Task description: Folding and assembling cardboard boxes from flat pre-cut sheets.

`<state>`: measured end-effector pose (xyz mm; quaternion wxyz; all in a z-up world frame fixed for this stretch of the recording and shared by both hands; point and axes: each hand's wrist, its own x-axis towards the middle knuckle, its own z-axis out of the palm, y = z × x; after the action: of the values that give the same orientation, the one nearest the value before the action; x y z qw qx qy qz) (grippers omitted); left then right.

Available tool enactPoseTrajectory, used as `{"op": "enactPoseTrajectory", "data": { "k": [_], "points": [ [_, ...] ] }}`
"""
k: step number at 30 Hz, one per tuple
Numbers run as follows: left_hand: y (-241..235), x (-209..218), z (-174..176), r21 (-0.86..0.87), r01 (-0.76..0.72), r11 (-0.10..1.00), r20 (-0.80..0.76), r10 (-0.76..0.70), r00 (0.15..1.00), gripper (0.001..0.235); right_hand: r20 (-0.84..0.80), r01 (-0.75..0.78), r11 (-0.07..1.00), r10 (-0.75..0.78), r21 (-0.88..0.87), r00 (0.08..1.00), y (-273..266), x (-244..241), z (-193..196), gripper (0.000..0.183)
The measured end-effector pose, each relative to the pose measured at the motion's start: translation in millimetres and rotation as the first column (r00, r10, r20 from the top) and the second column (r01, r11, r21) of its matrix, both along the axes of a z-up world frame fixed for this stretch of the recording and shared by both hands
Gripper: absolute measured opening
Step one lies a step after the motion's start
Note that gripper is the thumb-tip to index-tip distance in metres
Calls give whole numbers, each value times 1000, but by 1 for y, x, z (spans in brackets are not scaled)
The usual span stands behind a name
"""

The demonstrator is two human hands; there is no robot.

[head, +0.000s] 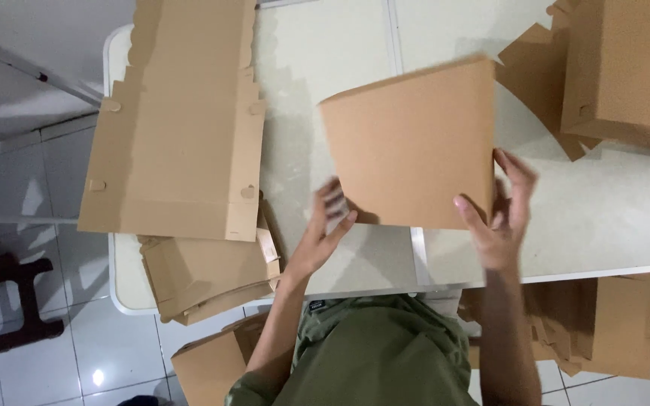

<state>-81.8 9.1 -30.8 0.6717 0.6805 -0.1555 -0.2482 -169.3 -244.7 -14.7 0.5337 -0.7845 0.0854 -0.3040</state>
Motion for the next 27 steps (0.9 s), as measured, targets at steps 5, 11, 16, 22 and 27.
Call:
{"op": "enactPoseTrajectory", "data": {
  "k": [5,11,16,22,27],
  "points": [
    [18,12,12,-6,-292,956,473,260,842,114,29,-297,857,340,-421,940,-28,4,56,63],
    [29,37,24,-158,-29,987,624,123,772,108,-40,-620,673,664,-403,746,-6,42,70,41],
    [23,43,-6,-306,-29,952,562,205,801,61,-28,-606,674,658,-422,752,-1,48,50,37],
    [6,36,-51,-469,-158,869,609,447,655,64,309,-234,938,308,-255,900,7,56,-20,69],
    [9,36,-36,-406,-157,900,633,401,662,52,419,-246,961,278,-130,865,15,54,-34,71]
  ]
}}
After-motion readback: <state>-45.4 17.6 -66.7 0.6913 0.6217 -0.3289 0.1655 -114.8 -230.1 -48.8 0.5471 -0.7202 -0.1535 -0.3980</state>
